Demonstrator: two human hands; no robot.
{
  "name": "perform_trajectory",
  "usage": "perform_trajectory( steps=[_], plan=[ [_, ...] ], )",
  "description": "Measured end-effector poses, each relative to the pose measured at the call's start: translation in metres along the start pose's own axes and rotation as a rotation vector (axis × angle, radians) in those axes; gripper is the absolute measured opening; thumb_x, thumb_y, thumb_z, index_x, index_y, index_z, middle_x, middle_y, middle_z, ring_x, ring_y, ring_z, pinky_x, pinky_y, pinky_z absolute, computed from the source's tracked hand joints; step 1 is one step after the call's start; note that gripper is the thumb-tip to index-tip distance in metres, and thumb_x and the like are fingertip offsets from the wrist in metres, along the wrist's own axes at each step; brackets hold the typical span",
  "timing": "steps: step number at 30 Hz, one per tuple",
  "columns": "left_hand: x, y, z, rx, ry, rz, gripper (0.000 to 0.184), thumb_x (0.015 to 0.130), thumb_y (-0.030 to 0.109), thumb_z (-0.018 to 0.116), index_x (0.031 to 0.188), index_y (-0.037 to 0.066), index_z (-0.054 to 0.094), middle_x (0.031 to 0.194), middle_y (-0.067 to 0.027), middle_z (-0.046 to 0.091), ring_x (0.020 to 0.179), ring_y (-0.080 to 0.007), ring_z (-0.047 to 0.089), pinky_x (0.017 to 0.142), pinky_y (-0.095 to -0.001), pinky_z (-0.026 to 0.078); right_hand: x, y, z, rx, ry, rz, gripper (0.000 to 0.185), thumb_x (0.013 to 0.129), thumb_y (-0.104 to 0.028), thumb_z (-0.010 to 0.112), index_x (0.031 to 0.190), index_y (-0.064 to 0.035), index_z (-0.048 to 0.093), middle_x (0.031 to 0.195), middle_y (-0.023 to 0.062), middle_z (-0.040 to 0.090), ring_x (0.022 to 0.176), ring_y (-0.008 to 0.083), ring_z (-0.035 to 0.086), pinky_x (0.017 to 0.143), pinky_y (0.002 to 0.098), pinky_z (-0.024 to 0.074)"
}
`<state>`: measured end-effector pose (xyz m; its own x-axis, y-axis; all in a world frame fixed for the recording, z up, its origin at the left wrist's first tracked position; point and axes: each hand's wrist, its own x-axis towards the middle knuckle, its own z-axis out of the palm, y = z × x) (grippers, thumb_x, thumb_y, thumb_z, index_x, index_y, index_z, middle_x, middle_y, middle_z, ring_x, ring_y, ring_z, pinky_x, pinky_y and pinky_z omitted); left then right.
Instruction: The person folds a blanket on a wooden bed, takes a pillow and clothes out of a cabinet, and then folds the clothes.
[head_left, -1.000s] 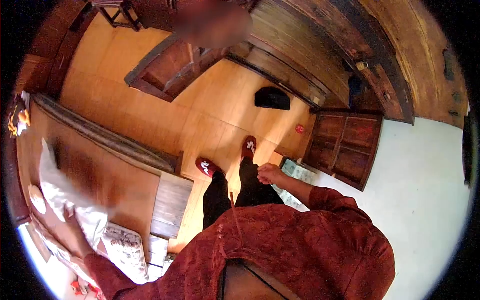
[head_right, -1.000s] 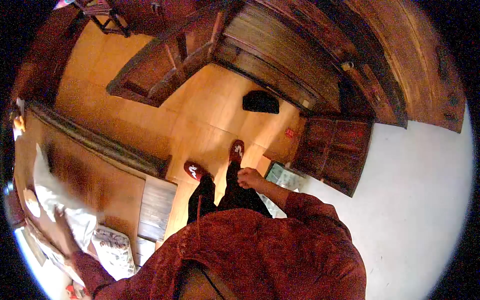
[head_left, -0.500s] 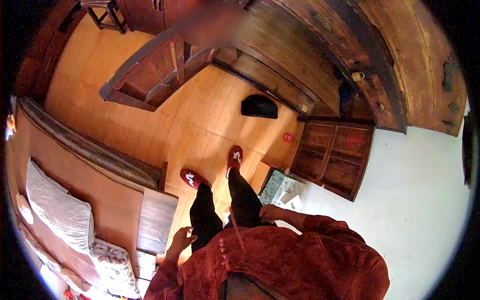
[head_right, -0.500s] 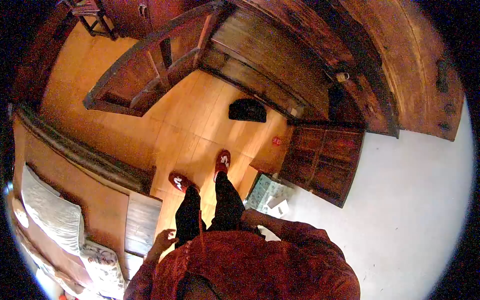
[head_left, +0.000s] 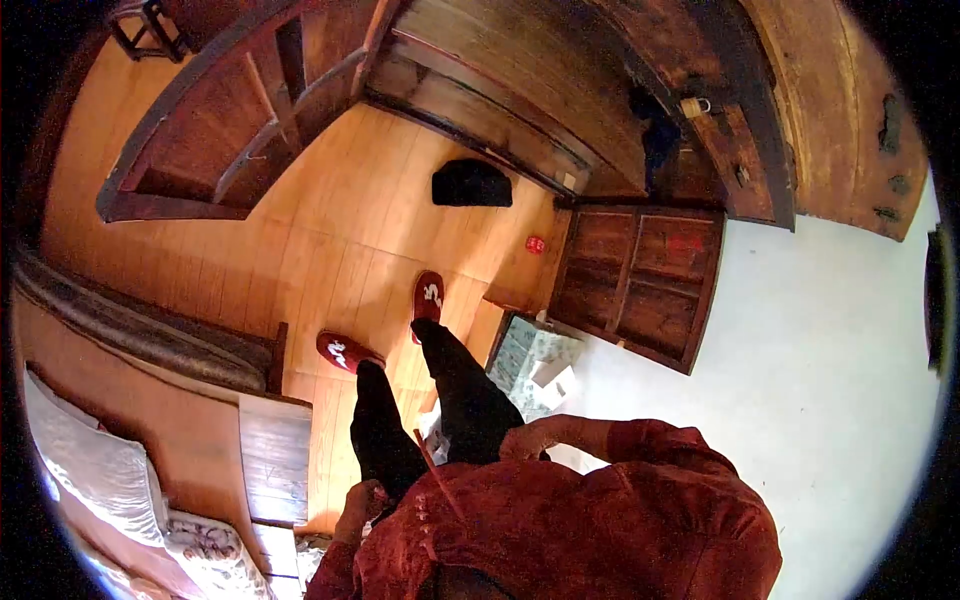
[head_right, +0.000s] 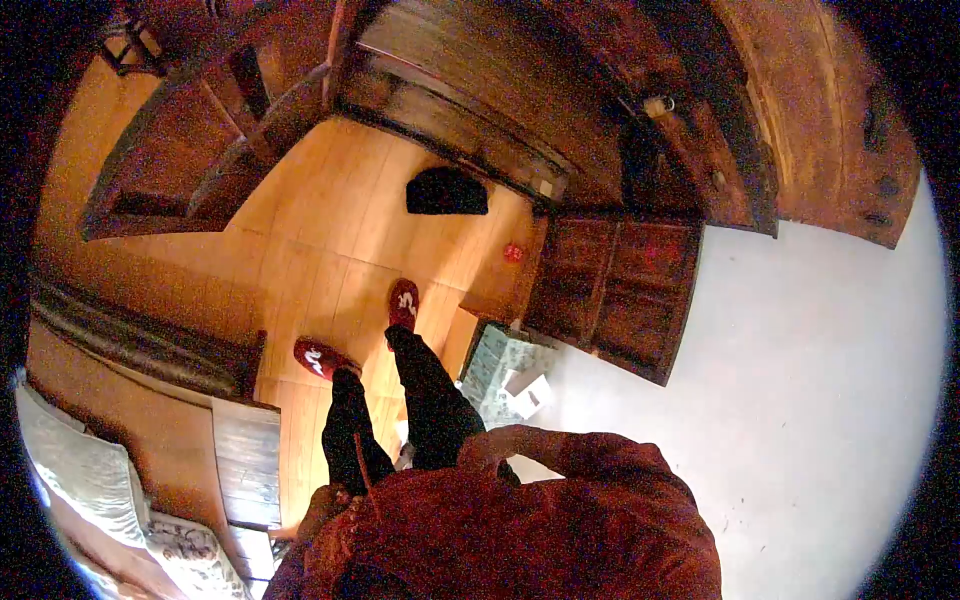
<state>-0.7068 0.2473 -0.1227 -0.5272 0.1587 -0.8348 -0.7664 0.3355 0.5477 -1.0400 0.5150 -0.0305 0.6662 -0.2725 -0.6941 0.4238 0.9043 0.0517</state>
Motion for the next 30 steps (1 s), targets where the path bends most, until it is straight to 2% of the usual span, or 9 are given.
perform_trajectory(
  steps=[2, 5, 6, 7, 8, 10, 15, 22, 30],
  plan=[
    [0.006, -0.012, 0.005, -0.020, -0.024, -0.001, 0.016, 0.068, 0.021, 0.068, 0.073, 0.008, 0.061, 0.070, -0.0111, 0.063, 0.068, -0.0275, 0.061, 0.061, -0.0364, 0.049, 0.006, 0.014, -0.007, 0.009, -0.019, -0.009, 0.027, 0.080, -0.020, 0.060, 0.101, -0.0038, 0.062, 0.084, 0.0044, 0.061, 0.072, 0.0162, 0.057, 0.060, 0.0336, 0.0493],
    [0.018, -0.035, 0.018, -0.098, -0.045, 0.014, 0.011, 0.070, 0.018, 0.064, 0.066, 0.009, 0.061, 0.066, -0.0103, 0.063, 0.063, -0.0250, 0.061, 0.058, -0.0347, 0.049, 0.010, 0.039, -0.029, -0.080, -0.164, -0.046, 0.042, 0.091, -0.030, 0.053, 0.122, -0.0027, 0.053, 0.111, 0.0162, 0.060, 0.089, 0.0293, 0.062, 0.073, 0.0419, 0.0545],
    [0.017, -0.031, 0.015, -0.162, -0.034, 0.030, 0.012, 0.069, 0.020, 0.065, 0.067, 0.009, 0.061, 0.067, -0.0106, 0.063, 0.064, -0.0262, 0.062, 0.059, -0.0355, 0.049, 0.013, 0.052, -0.038, -0.045, -0.146, -0.085, 0.040, 0.091, -0.028, 0.052, 0.123, -0.0029, 0.052, 0.113, 0.0170, 0.059, 0.090, 0.0294, 0.062, 0.073, 0.0426, 0.0543],
    [0.030, -0.037, 0.029, 0.069, -0.023, -0.060, 0.011, 0.070, 0.019, 0.064, 0.068, 0.008, 0.061, 0.069, -0.0115, 0.064, 0.068, -0.0277, 0.063, 0.062, -0.0371, 0.050, 0.016, 0.069, -0.045, -0.009, -0.127, -0.123, 0.039, 0.092, -0.025, 0.052, 0.124, -0.0031, 0.051, 0.114, 0.0177, 0.058, 0.090, 0.0295, 0.062, 0.073, 0.0433, 0.0541],
    [0.014, 0.019, -0.014, 0.076, -0.105, -0.016, 0.012, 0.074, 0.019, 0.058, 0.068, 0.009, 0.062, 0.070, -0.0127, 0.064, 0.070, -0.0284, 0.063, 0.064, -0.0387, 0.050, 0.020, 0.079, -0.048, 0.066, -0.104, -0.113, 0.037, 0.087, -0.024, 0.056, 0.118, -0.0037, 0.054, 0.105, 0.0142, 0.060, 0.085, 0.0258, 0.061, 0.070, 0.0404, 0.0530],
    [0.023, 0.007, 0.003, 0.032, -0.099, -0.004, 0.015, 0.076, 0.022, 0.057, 0.069, 0.010, 0.063, 0.070, -0.0122, 0.064, 0.069, -0.0273, 0.063, 0.062, -0.0387, 0.050, 0.023, 0.094, -0.052, 0.218, -0.057, -0.099, 0.032, 0.079, -0.022, 0.064, 0.106, -0.0050, 0.060, 0.087, 0.0073, 0.062, 0.073, 0.0185, 0.060, 0.062, 0.0347, 0.0507],
    [0.063, 0.030, 0.011, 0.002, -0.044, -0.032, 0.015, 0.077, 0.023, 0.057, 0.071, 0.009, 0.062, 0.071, -0.0121, 0.064, 0.069, -0.0271, 0.062, 0.063, -0.0387, 0.049, 0.020, 0.061, -0.074, 0.058, -0.112, 0.152, 0.034, 0.081, -0.025, 0.063, 0.110, -0.0062, 0.059, 0.085, 0.0076, 0.062, 0.069, 0.0171, 0.060, 0.060, 0.0338, 0.0508],
    [0.093, 0.054, 0.024, -0.016, 0.000, -0.130, 0.016, 0.078, 0.023, 0.057, 0.073, 0.009, 0.061, 0.072, -0.0119, 0.063, 0.070, -0.0267, 0.061, 0.064, -0.0386, 0.049, 0.030, 0.066, -0.093, 0.121, -0.145, 0.074, 0.036, 0.082, -0.026, 0.062, 0.112, -0.0069, 0.057, 0.085, 0.0081, 0.063, 0.068, 0.0175, 0.060, 0.059, 0.0336, 0.0510],
    [0.112, 0.063, 0.027, -0.005, 0.008, -0.144, 0.016, 0.079, 0.024, 0.058, 0.076, 0.008, 0.060, 0.074, -0.0118, 0.062, 0.071, -0.0264, 0.060, 0.064, -0.0385, 0.049, 0.029, 0.070, -0.092, 0.169, -0.144, 0.026, 0.037, 0.084, -0.028, 0.060, 0.115, -0.0076, 0.056, 0.085, 0.0086, 0.063, 0.068, 0.0178, 0.060, 0.059, 0.0334, 0.0513]
  ],
)
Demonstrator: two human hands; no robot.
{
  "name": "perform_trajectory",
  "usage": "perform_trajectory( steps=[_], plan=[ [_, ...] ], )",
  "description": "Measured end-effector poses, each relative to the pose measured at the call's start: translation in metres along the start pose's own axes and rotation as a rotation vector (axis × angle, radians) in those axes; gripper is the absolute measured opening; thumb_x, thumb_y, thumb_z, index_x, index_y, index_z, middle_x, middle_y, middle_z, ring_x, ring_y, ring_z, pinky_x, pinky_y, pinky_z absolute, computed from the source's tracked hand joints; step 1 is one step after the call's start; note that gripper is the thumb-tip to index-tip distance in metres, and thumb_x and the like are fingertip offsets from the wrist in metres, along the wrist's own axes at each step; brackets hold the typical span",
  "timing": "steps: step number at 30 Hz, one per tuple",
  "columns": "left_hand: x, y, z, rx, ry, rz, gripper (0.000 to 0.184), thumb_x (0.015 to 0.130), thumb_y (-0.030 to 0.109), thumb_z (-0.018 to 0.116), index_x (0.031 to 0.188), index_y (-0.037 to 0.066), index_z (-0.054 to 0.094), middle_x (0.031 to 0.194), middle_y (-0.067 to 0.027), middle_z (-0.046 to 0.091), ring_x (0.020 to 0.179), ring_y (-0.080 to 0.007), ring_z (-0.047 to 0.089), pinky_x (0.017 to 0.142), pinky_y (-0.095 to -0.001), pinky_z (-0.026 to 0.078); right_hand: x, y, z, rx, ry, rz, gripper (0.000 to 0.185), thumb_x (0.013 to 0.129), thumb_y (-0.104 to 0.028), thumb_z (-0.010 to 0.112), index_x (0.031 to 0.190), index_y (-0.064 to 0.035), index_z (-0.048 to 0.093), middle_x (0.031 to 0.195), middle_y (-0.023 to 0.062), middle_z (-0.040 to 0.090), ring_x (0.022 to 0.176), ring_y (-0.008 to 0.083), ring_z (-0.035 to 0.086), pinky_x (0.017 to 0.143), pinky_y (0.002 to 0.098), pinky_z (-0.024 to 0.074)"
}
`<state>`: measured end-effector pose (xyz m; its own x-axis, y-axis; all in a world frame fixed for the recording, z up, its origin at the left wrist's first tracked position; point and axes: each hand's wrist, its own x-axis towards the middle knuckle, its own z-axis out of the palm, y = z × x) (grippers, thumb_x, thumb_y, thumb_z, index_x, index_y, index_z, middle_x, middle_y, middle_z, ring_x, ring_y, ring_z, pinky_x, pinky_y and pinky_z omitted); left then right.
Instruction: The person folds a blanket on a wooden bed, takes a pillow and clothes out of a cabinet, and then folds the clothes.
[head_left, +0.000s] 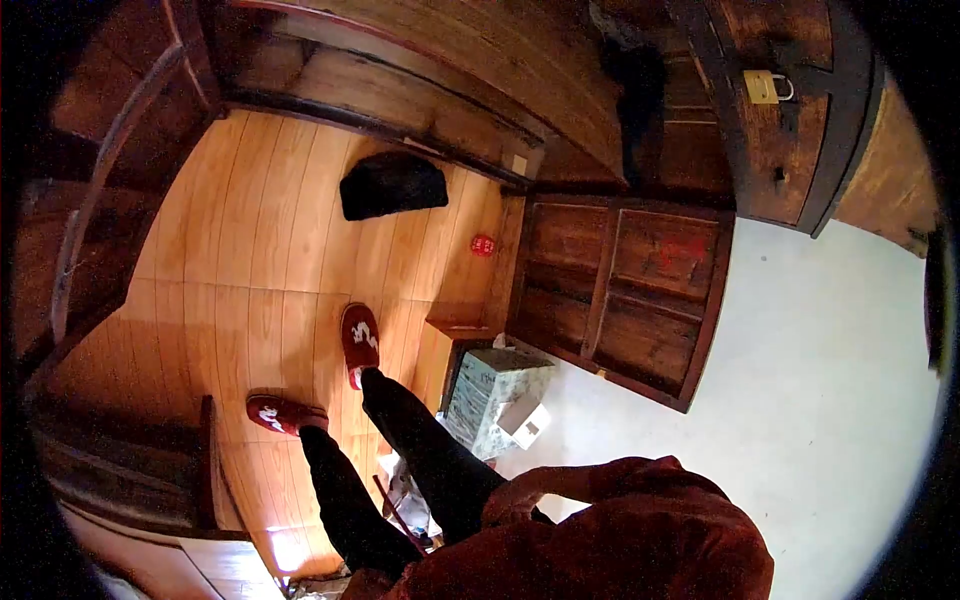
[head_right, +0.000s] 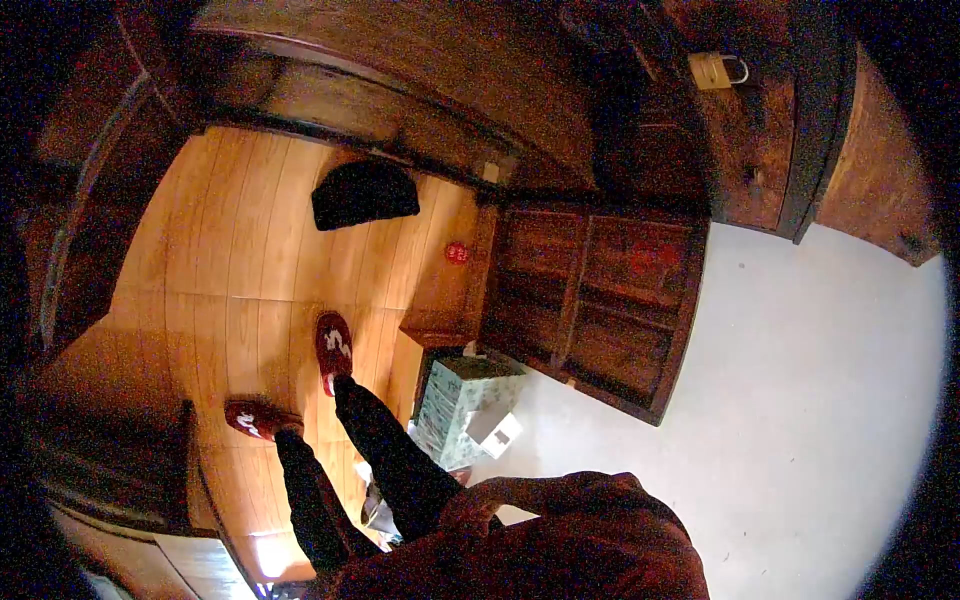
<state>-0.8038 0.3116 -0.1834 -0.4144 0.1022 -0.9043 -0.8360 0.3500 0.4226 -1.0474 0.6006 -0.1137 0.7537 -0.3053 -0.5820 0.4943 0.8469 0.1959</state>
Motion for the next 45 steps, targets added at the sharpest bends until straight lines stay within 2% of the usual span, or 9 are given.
perform_trajectory(
  steps=[12, 18, 23, 31, 36, 39, 40, 42, 45],
  plan=[
    [0.007, 0.031, 0.003, 0.043, 0.020, -0.046, 0.018, 0.081, 0.025, 0.058, 0.081, 0.007, 0.059, 0.077, -0.0115, 0.060, 0.073, -0.0258, 0.059, 0.066, -0.0384, 0.048, -0.019, 0.008, -0.016, 0.034, -0.034, -0.054, 0.039, 0.087, -0.031, 0.058, 0.119, -0.0088, 0.054, 0.084, 0.0093, 0.064, 0.067, 0.0184, 0.061, 0.059, 0.0330, 0.0518],
    [0.000, 0.053, -0.024, 0.117, 0.038, -0.075, 0.019, 0.082, 0.026, 0.058, 0.083, 0.007, 0.058, 0.078, -0.0114, 0.059, 0.074, -0.0255, 0.058, 0.066, -0.0384, 0.047, -0.032, 0.003, -0.026, 0.051, -0.030, -0.171, 0.040, 0.088, -0.032, 0.057, 0.121, -0.0094, 0.053, 0.084, 0.0097, 0.064, 0.066, 0.0186, 0.061, 0.059, 0.0329, 0.0520],
    [-0.008, 0.076, -0.081, 0.235, 0.031, -0.066, 0.020, 0.083, 0.026, 0.058, 0.085, 0.007, 0.057, 0.079, -0.0113, 0.058, 0.074, -0.0252, 0.058, 0.067, -0.0383, 0.047, -0.035, 0.001, -0.016, 0.108, -0.004, -0.325, 0.041, 0.089, -0.034, 0.056, 0.123, -0.0099, 0.052, 0.084, 0.0100, 0.064, 0.066, 0.0188, 0.062, 0.058, 0.0327, 0.0522],
    [-0.007, 0.144, -0.217, 0.519, -0.077, 0.008, 0.021, 0.084, 0.027, 0.059, 0.088, 0.006, 0.056, 0.080, -0.0112, 0.057, 0.075, -0.0248, 0.057, 0.068, -0.0383, 0.047, -0.033, -0.012, 0.023, 0.340, 0.007, -0.543, 0.043, 0.091, -0.035, 0.054, 0.125, -0.0107, 0.050, 0.083, 0.0105, 0.065, 0.065, 0.0192, 0.062, 0.058, 0.0325, 0.0525],
    [0.023, 0.218, -0.287, 0.799, -0.191, 0.119, 0.022, 0.085, 0.027, 0.059, 0.090, 0.006, 0.056, 0.082, -0.0111, 0.056, 0.076, -0.0246, 0.056, 0.068, -0.0382, 0.046, -0.011, -0.025, 0.056, 0.610, -0.044, -0.660, 0.044, 0.092, -0.037, 0.053, 0.127, -0.0112, 0.050, 0.083, 0.0108, 0.065, 0.065, 0.0194, 0.062, 0.058, 0.0323, 0.0527],
    [0.049, 0.276, -0.308, 0.971, -0.236, 0.200, 0.023, 0.085, 0.027, 0.059, 0.091, 0.005, 0.055, 0.082, -0.0110, 0.056, 0.076, -0.0245, 0.056, 0.068, -0.0382, 0.046, 0.023, -0.034, 0.048, 0.718, -0.171, -0.897, 0.046, 0.092, -0.036, 0.052, 0.131, -0.0104, 0.046, 0.087, 0.0156, 0.066, 0.068, 0.0254, 0.066, 0.061, 0.0361, 0.0560],
    [0.062, 0.300, -0.309, 1.030, -0.250, 0.232, 0.023, 0.086, 0.027, 0.059, 0.091, 0.005, 0.055, 0.082, -0.0110, 0.056, 0.076, -0.0244, 0.055, 0.068, -0.0382, 0.046, 0.050, -0.034, 0.044, 0.767, -0.029, -1.099, 0.043, 0.093, -0.032, 0.053, 0.129, -0.0100, 0.046, 0.089, 0.0153, 0.066, 0.067, 0.0255, 0.065, 0.060, 0.0371, 0.0554],
    [0.090, 0.347, -0.306, 1.134, -0.252, 0.292, 0.024, 0.086, 0.028, 0.059, 0.092, 0.005, 0.055, 0.083, -0.0109, 0.055, 0.077, -0.0243, 0.055, 0.069, -0.0382, 0.046, 0.074, -0.042, 0.037, 0.925, 0.284, -1.434, 0.046, 0.090, -0.031, 0.056, 0.128, -0.0080, 0.046, 0.103, 0.0191, 0.062, 0.086, 0.0301, 0.064, 0.071, 0.0425, 0.0535],
    [0.142, 0.409, -0.285, 1.235, -0.175, 0.412, 0.025, 0.086, 0.028, 0.059, 0.093, 0.005, 0.055, 0.083, -0.0109, 0.055, 0.077, -0.0242, 0.055, 0.069, -0.0382, 0.046, 0.061, -0.060, 0.034, 0.354, 1.357, -0.803, 0.060, 0.082, -0.035, 0.064, 0.131, -0.0078, 0.042, 0.120, 0.0242, 0.051, 0.108, 0.0373, 0.053, 0.084, 0.0483, 0.0473]
  ],
)
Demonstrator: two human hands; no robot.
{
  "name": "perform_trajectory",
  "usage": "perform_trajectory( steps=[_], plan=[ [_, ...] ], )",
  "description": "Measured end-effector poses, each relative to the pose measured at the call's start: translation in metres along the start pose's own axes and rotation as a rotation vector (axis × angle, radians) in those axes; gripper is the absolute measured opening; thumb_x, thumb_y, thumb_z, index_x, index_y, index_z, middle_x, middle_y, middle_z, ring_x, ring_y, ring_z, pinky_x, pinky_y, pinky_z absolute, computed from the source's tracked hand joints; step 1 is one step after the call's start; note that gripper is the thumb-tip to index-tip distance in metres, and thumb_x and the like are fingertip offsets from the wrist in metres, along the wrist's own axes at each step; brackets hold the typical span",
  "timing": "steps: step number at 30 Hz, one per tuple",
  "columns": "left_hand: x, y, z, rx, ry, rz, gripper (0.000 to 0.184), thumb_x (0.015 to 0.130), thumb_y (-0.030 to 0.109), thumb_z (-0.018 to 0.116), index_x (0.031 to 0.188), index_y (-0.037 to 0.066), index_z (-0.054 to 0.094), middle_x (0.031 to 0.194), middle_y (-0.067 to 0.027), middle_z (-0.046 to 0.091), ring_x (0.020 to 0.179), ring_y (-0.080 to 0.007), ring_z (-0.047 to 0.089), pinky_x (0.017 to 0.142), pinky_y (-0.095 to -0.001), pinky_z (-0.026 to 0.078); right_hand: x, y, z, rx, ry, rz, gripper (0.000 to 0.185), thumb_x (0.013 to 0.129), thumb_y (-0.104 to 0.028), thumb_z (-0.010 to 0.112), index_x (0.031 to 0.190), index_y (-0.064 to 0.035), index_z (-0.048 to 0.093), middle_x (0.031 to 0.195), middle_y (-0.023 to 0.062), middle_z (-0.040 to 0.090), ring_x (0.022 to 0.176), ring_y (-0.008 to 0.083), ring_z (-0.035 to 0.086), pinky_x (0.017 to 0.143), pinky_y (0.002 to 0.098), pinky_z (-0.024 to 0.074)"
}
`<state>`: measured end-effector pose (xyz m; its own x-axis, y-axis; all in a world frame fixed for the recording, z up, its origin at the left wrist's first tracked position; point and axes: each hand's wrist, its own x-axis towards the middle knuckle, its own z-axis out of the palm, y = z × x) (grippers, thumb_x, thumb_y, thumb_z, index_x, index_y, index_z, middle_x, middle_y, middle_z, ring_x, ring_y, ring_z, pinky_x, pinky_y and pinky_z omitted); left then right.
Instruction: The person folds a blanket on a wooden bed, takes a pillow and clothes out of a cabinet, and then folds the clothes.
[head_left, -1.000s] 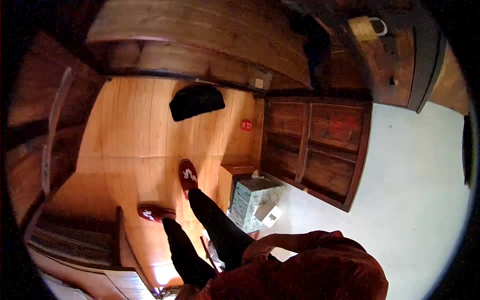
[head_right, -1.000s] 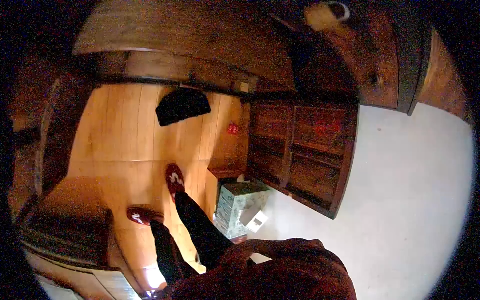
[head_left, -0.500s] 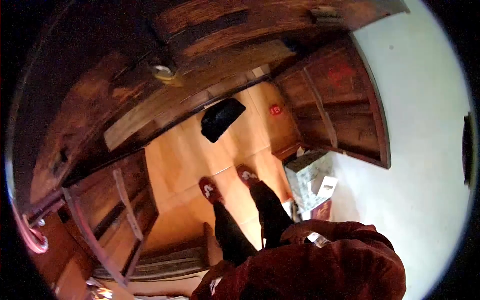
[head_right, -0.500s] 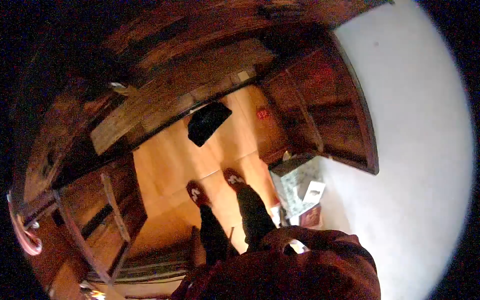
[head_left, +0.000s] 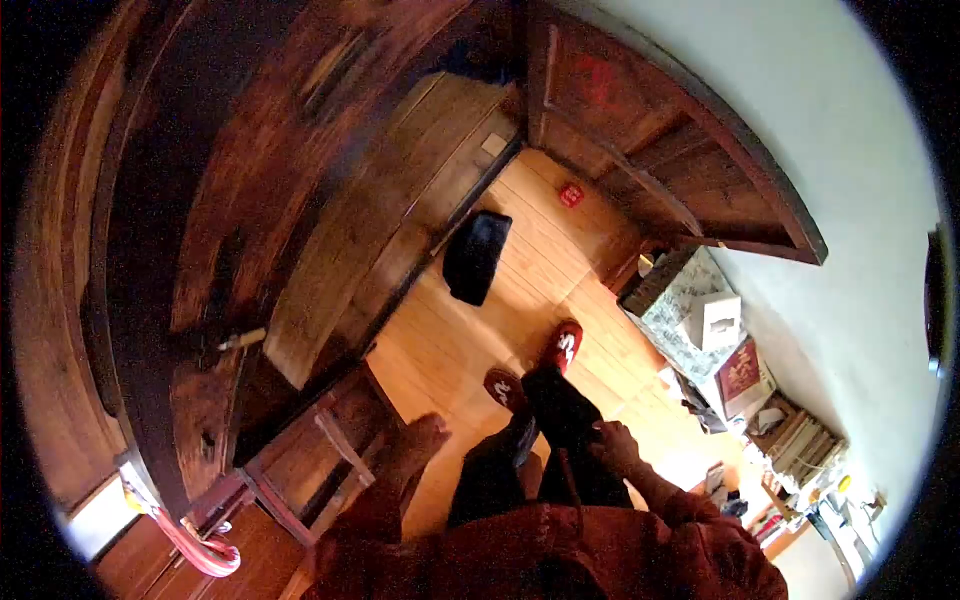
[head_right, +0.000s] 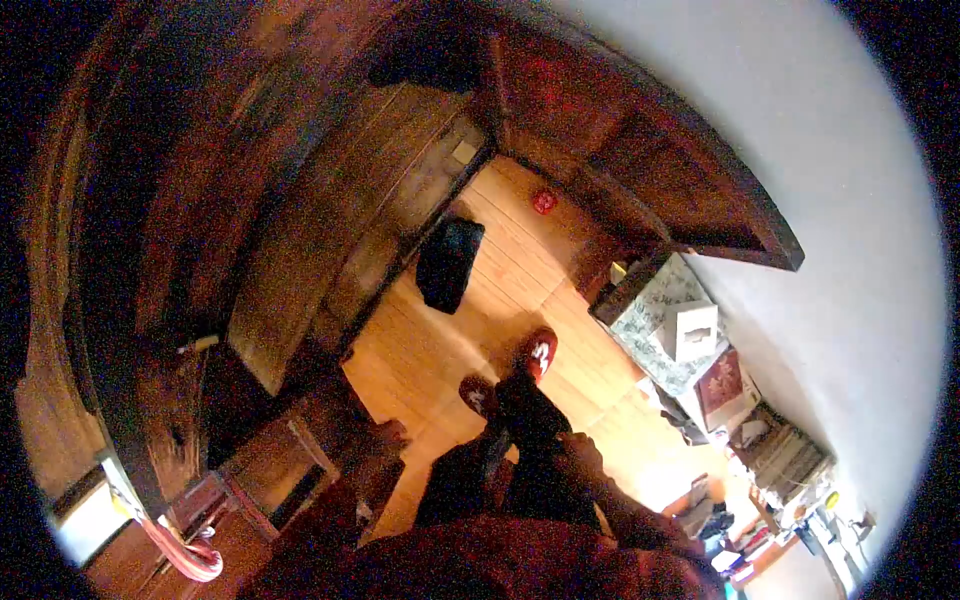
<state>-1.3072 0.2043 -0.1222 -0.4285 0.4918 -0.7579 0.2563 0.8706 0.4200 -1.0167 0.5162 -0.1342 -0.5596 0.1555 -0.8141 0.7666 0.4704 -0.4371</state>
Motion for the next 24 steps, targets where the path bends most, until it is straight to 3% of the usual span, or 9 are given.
perform_trajectory(
  steps=[5, 7, 9, 11, 13, 15, 21, 23, 24],
  plan=[
    [0.119, 0.027, -0.081, -0.034, 0.550, 0.310, 0.029, 0.085, 0.025, 0.063, 0.102, 0.004, 0.054, 0.086, -0.0128, 0.057, 0.080, -0.0279, 0.056, 0.072, -0.0400, 0.047, 0.015, 0.000, 0.048, 0.018, 0.105, 0.201, 0.083, 0.069, -0.042, 0.072, 0.136, -0.0109, 0.034, 0.131, 0.0305, 0.033, 0.111, 0.0505, 0.042, 0.092, 0.0538, 0.0404],
    [0.177, 0.028, -0.122, 0.167, 0.643, 0.275, 0.032, 0.086, 0.026, 0.062, 0.106, 0.002, 0.055, 0.092, -0.0136, 0.059, 0.085, -0.0250, 0.057, 0.075, -0.0388, 0.047, 0.024, 0.009, 0.065, 0.147, 0.077, 0.211, 0.083, 0.070, -0.042, 0.072, 0.137, -0.0107, 0.033, 0.130, 0.0309, 0.033, 0.111, 0.0515, 0.042, 0.091, 0.0542, 0.0406],
    [0.225, 0.047, -0.165, -0.114, 0.684, 0.379, 0.036, 0.086, 0.027, 0.063, 0.111, 0.003, 0.055, 0.100, -0.0149, 0.060, 0.088, -0.0279, 0.058, 0.077, -0.0377, 0.048, 0.023, 0.009, 0.088, 0.198, 0.111, 0.211, 0.082, 0.071, -0.042, 0.072, 0.137, -0.0114, 0.032, 0.131, 0.0301, 0.031, 0.111, 0.0511, 0.042, 0.089, 0.0551, 0.0415],
    [0.279, 0.069, -0.207, -0.083, 0.815, 0.352, 0.040, 0.086, 0.029, 0.063, 0.114, 0.002, 0.054, 0.106, -0.0153, 0.059, 0.093, -0.0304, 0.057, 0.080, -0.0380, 0.047, 0.030, -0.004, 0.094, 0.256, 0.107, 0.261, 0.082, 0.071, -0.042, 0.071, 0.137, -0.0119, 0.032, 0.132, 0.0294, 0.030, 0.112, 0.0508, 0.041, 0.087, 0.0558, 0.0418],
    [0.363, 0.052, -0.249, 0.053, 1.021, 0.595, 0.043, 0.086, 0.032, 0.063, 0.116, 0.003, 0.053, 0.107, -0.0149, 0.059, 0.097, -0.0319, 0.055, 0.085, -0.0401, 0.044, 0.026, -0.037, 0.071, 0.312, 0.055, 0.357, 0.081, 0.072, -0.042, 0.071, 0.136, -0.0124, 0.033, 0.133, 0.0290, 0.028, 0.113, 0.0507, 0.039, 0.086, 0.0566, 0.0415],
    [0.404, 0.085, -0.282, 0.092, 1.126, 0.551, 0.044, 0.085, 0.035, 0.063, 0.116, 0.004, 0.053, 0.110, -0.0158, 0.057, 0.102, -0.0324, 0.053, 0.088, -0.0422, 0.041, 0.031, -0.040, 0.122, 0.499, 0.136, 0.426, 0.083, 0.071, -0.042, 0.071, 0.138, -0.0135, 0.032, 0.138, 0.0278, 0.022, 0.117, 0.0501, 0.036, 0.090, 0.0574, 0.0380],
    [0.476, 0.141, -0.339, 0.201, 1.089, 0.359, 0.048, 0.083, 0.027, 0.061, 0.127, 0.010, 0.047, 0.122, -0.0194, 0.050, 0.110, -0.0384, 0.047, 0.093, -0.0463, 0.039, 0.037, -0.081, 0.196, 0.462, 0.243, 0.356, 0.090, 0.068, -0.047, 0.072, 0.142, -0.0199, 0.027, 0.143, 0.0286, 0.016, 0.122, 0.0511, 0.030, 0.091, 0.0595, 0.0369],
    [0.497, 0.149, -0.357, 0.413, 1.161, 0.364, 0.051, 0.082, 0.021, 0.059, 0.130, 0.012, 0.044, 0.125, -0.0200, 0.048, 0.113, -0.0396, 0.045, 0.095, -0.0473, 0.037, 0.052, -0.043, 0.324, 0.248, 0.309, 0.544, 0.073, 0.084, -0.064, 0.045, 0.139, -0.0191, 0.030, 0.138, 0.0188, 0.034, 0.106, 0.0364, 0.053, 0.082, 0.0453, 0.0484],
    [0.519, 0.139, -0.371, 0.370, 1.112, 0.449, 0.051, 0.081, 0.018, 0.059, 0.129, 0.013, 0.044, 0.127, -0.0197, 0.046, 0.114, -0.0396, 0.044, 0.095, -0.0475, 0.037, 0.056, -0.049, 0.334, 0.312, 0.353, 0.541, 0.072, 0.084, -0.064, 0.046, 0.139, -0.0190, 0.031, 0.138, 0.0187, 0.033, 0.105, 0.0365, 0.054, 0.081, 0.0448, 0.0488]
  ],
)
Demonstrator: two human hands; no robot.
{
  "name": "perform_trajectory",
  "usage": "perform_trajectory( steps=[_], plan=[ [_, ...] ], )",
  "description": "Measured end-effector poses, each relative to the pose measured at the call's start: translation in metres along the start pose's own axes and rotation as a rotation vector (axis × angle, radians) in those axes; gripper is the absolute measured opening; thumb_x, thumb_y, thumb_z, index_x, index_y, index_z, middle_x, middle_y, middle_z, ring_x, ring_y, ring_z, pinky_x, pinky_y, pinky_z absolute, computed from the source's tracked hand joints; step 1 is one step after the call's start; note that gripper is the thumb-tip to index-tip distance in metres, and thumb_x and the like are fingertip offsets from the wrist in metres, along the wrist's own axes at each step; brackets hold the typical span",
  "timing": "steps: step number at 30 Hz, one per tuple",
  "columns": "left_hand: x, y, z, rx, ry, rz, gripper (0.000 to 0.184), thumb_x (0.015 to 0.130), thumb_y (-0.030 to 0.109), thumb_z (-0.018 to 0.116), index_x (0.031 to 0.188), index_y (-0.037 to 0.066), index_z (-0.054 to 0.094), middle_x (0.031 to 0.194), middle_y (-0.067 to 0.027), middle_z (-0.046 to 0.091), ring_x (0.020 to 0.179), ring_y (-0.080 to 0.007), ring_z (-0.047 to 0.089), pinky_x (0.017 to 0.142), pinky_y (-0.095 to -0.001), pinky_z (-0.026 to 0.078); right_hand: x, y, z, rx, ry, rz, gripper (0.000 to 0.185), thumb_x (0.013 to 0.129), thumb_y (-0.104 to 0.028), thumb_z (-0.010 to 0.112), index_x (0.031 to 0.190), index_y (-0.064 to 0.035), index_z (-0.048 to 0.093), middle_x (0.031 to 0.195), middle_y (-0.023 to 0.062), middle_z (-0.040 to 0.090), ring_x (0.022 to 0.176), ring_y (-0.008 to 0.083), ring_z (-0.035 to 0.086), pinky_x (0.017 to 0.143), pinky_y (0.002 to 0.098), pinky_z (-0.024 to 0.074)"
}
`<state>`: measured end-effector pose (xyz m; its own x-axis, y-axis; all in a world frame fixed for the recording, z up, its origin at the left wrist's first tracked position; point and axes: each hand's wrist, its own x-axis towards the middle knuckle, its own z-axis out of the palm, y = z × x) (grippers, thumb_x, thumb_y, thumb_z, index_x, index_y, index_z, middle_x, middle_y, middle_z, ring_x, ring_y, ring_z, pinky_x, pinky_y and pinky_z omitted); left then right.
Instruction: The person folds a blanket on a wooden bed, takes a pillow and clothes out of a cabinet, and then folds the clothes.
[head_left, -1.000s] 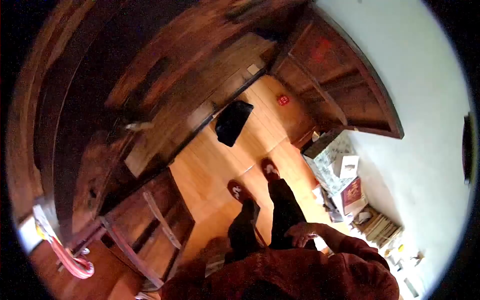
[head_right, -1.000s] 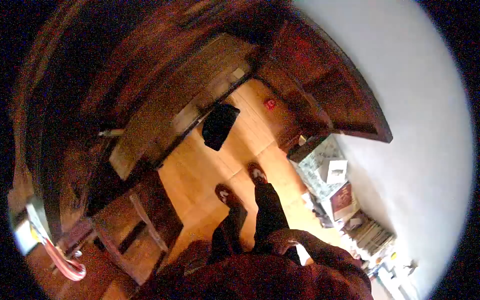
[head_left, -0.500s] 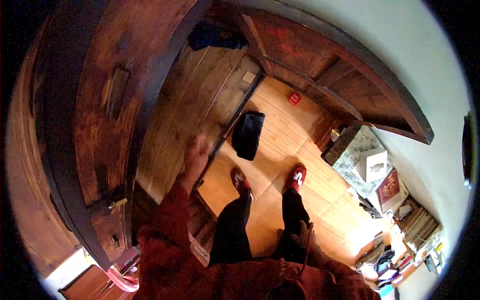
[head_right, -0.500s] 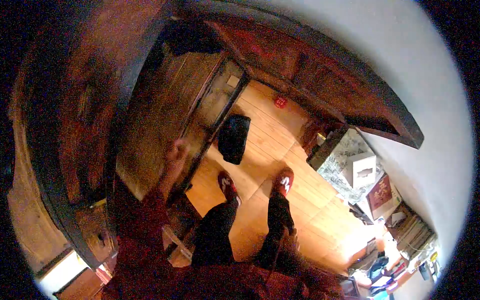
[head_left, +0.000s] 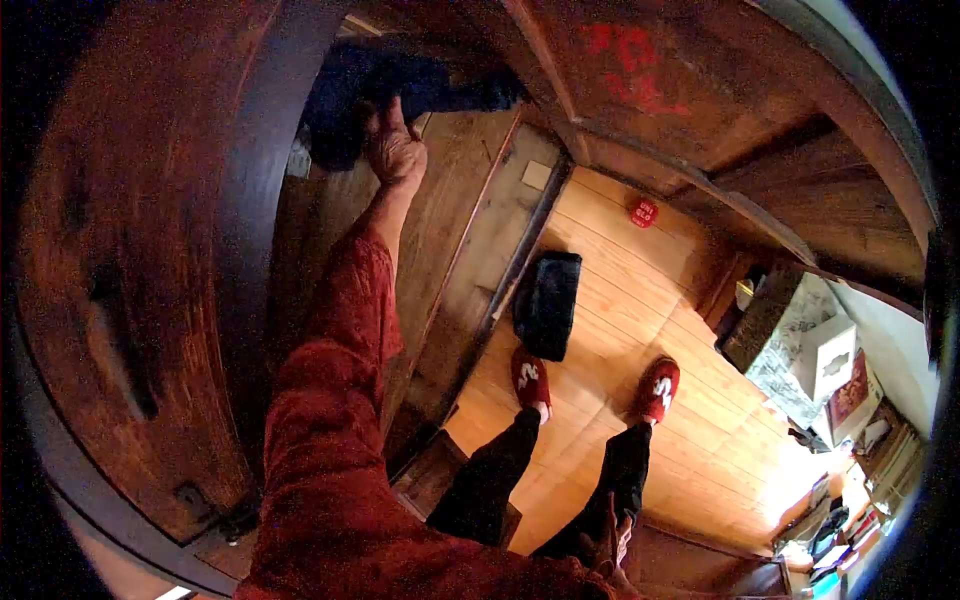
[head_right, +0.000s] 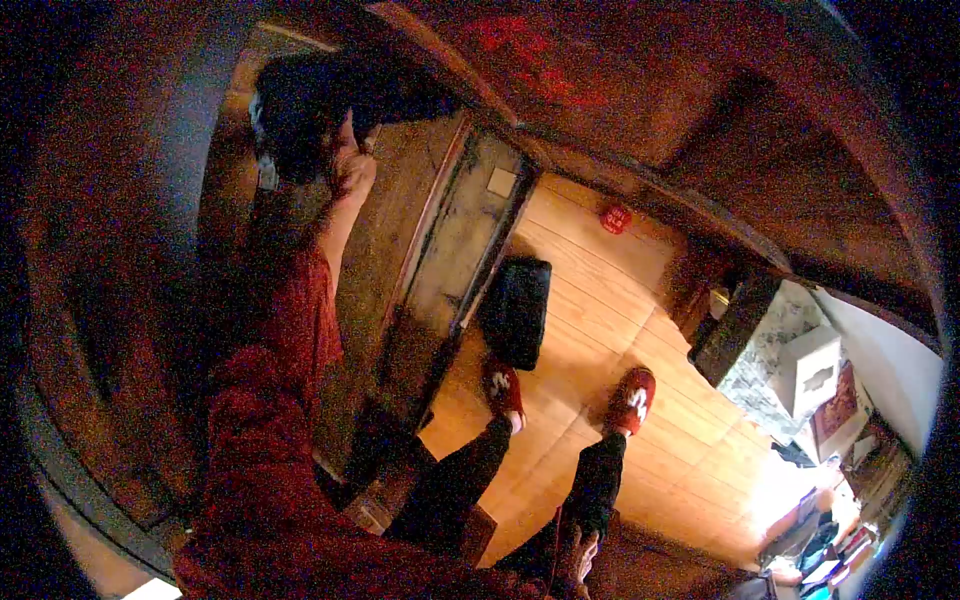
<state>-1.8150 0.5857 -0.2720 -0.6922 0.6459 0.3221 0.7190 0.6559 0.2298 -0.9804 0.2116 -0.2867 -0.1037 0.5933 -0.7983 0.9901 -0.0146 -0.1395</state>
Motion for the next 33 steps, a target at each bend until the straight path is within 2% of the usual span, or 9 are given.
perform_trajectory(
  steps=[4, 6, 9, 11, 17, 21, 23, 26, 33],
  plan=[
    [0.035, -0.028, 0.019, 0.036, -0.041, 0.132, 0.038, 0.077, 0.012, 0.059, 0.115, 0.010, 0.051, 0.117, -0.0173, 0.050, 0.107, -0.0367, 0.047, 0.089, -0.0473, 0.039, 0.006, -0.072, -0.055, 0.373, -0.239, 0.354, 0.076, 0.074, -0.049, 0.065, 0.138, -0.0207, 0.034, 0.140, 0.0246, 0.024, 0.119, 0.0431, 0.037, 0.090, 0.0503, 0.0408],
    [0.038, -0.022, 0.007, 0.065, -0.061, 0.159, 0.030, 0.076, 0.010, 0.059, 0.106, 0.009, 0.054, 0.107, -0.0161, 0.054, 0.098, -0.0348, 0.051, 0.084, -0.0464, 0.042, 0.001, -0.078, -0.060, 0.342, -0.223, 0.300, 0.078, 0.070, -0.042, 0.071, 0.136, -0.0199, 0.037, 0.137, 0.0261, 0.027, 0.121, 0.0439, 0.033, 0.093, 0.0525, 0.0385],
    [0.022, -0.020, 0.010, -0.106, 0.090, 0.159, 0.021, 0.079, 0.006, 0.056, 0.100, 0.007, 0.054, 0.090, -0.0171, 0.058, 0.081, -0.0339, 0.055, 0.070, -0.0430, 0.044, -0.004, -0.106, -0.088, -0.071, -0.125, -0.043, 0.064, 0.075, -0.034, 0.069, 0.130, -0.0138, 0.044, 0.130, 0.0218, 0.040, 0.115, 0.0349, 0.044, 0.085, 0.0484, 0.0458],
    [-0.020, 0.008, -0.010, -0.201, 0.098, 0.135, 0.020, 0.082, 0.005, 0.052, 0.102, 0.006, 0.052, 0.088, -0.0180, 0.057, 0.079, -0.0341, 0.055, 0.068, -0.0419, 0.044, -0.001, -0.055, -0.023, 0.144, -0.038, 0.178, 0.060, 0.077, -0.032, 0.068, 0.129, -0.0142, 0.045, 0.128, 0.0166, 0.043, 0.110, 0.0299, 0.048, 0.081, 0.0460, 0.0481],
    [-0.202, 0.085, -0.086, -0.513, -0.358, -0.112, 0.022, 0.082, 0.004, 0.047, 0.104, 0.000, 0.046, 0.109, -0.0195, 0.047, 0.103, -0.0335, 0.046, 0.089, -0.0408, 0.037, -0.004, -0.044, -0.022, 0.114, -0.121, 0.164, 0.073, 0.070, -0.038, 0.074, 0.134, -0.0201, 0.042, 0.143, 0.0154, 0.025, 0.123, 0.0336, 0.037, 0.087, 0.0436, 0.0461],
    [-0.246, 0.070, -0.122, -0.509, -0.431, 0.023, 0.031, 0.076, -0.007, 0.044, 0.105, 0.002, 0.046, 0.106, -0.0163, 0.048, 0.101, -0.0303, 0.048, 0.092, -0.0386, 0.037, -0.006, -0.008, 0.006, 0.137, -0.115, -0.017, 0.081, 0.067, -0.039, 0.075, 0.136, -0.0191, 0.039, 0.144, 0.0219, 0.020, 0.126, 0.0380, 0.033, 0.092, 0.0475, 0.0420],
    [-0.233, 0.066, -0.124, -0.495, -0.251, -0.029, 0.034, 0.076, -0.010, 0.040, 0.107, 0.002, 0.046, 0.106, -0.0149, 0.049, 0.101, -0.0280, 0.048, 0.093, -0.0360, 0.037, -0.008, -0.076, -0.065, 0.001, -0.172, -0.039, 0.084, 0.065, -0.040, 0.075, 0.137, -0.0177, 0.038, 0.144, 0.0254, 0.018, 0.126, 0.0410, 0.031, 0.095, 0.0501, 0.0395],
    [-0.185, 0.053, -0.116, -0.529, -0.064, -0.166, 0.027, 0.086, -0.002, 0.040, 0.112, 0.005, 0.046, 0.106, -0.0088, 0.049, 0.102, -0.0205, 0.046, 0.092, -0.0318, 0.036, -0.004, -0.053, -0.045, 0.114, -0.172, -0.020, 0.082, 0.067, -0.041, 0.073, 0.137, -0.0153, 0.037, 0.141, 0.0302, 0.020, 0.126, 0.0445, 0.031, 0.098, 0.0524, 0.0354],
    [-0.014, -0.077, -0.040, -0.159, 0.212, -0.114, 0.031, 0.079, 0.002, 0.054, 0.109, 0.005, 0.047, 0.103, -0.0064, 0.050, 0.097, -0.0193, 0.048, 0.087, -0.0322, 0.039, 0.011, -0.061, -0.035, 0.147, -0.168, 0.085, 0.083, 0.067, -0.042, 0.073, 0.137, -0.0153, 0.037, 0.141, 0.0299, 0.022, 0.125, 0.0446, 0.031, 0.098, 0.0523, 0.0353]
  ],
)
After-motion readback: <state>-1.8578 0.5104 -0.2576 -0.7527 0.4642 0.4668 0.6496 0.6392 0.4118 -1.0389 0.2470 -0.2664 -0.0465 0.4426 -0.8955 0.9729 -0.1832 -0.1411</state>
